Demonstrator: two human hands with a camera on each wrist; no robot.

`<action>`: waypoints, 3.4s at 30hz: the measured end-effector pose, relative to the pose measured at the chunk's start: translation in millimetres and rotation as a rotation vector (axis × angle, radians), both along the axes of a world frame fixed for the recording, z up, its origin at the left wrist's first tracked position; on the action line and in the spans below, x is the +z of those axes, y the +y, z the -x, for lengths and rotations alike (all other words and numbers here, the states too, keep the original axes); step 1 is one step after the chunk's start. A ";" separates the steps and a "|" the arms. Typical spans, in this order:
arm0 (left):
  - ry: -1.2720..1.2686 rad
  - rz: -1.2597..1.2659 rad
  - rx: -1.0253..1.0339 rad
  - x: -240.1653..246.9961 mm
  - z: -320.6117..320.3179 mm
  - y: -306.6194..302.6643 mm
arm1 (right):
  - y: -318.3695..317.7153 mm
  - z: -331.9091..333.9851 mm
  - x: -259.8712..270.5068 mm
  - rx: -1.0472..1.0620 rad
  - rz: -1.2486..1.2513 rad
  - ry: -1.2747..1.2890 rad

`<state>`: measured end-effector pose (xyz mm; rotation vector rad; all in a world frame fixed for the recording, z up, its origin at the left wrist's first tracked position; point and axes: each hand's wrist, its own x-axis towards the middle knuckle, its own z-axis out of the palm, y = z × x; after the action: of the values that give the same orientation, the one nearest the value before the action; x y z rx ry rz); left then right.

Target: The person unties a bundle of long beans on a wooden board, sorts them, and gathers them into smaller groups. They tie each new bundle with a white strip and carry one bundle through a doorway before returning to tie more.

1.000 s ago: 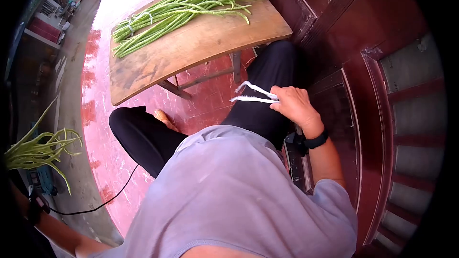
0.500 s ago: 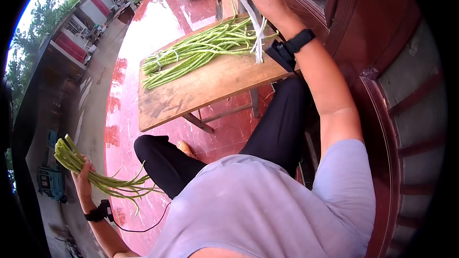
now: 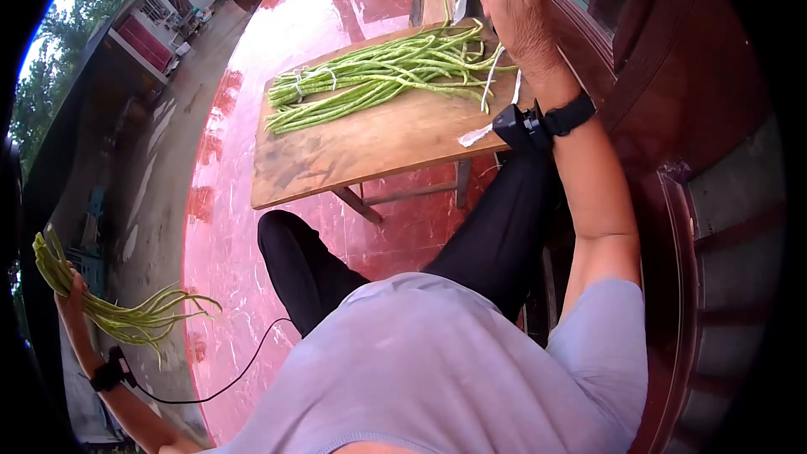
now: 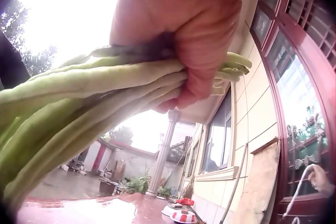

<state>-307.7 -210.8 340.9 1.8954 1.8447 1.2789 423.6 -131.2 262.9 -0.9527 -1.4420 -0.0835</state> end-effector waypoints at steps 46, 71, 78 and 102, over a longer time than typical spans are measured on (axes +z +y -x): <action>-0.494 1.770 -0.662 -236.5 -211.0 162.6 | -24.0 7.7 -176.0 0.524 1.566 -0.593; -1.004 1.018 0.253 4.0 2.4 18.4 | 162.5 454.0 80.4 1.145 1.715 -0.776; -1.002 0.949 0.237 101.1 22.2 99.7 | 197.0 517.6 125.2 1.415 1.489 -0.671; -1.511 0.978 -0.380 96.0 136.8 384.9 | 324.1 667.3 187.3 0.900 1.115 -0.129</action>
<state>-444.6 174.2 436.8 0.3532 0.8321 0.8559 -243.7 192.9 450.2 -1.0417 -1.9231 1.4659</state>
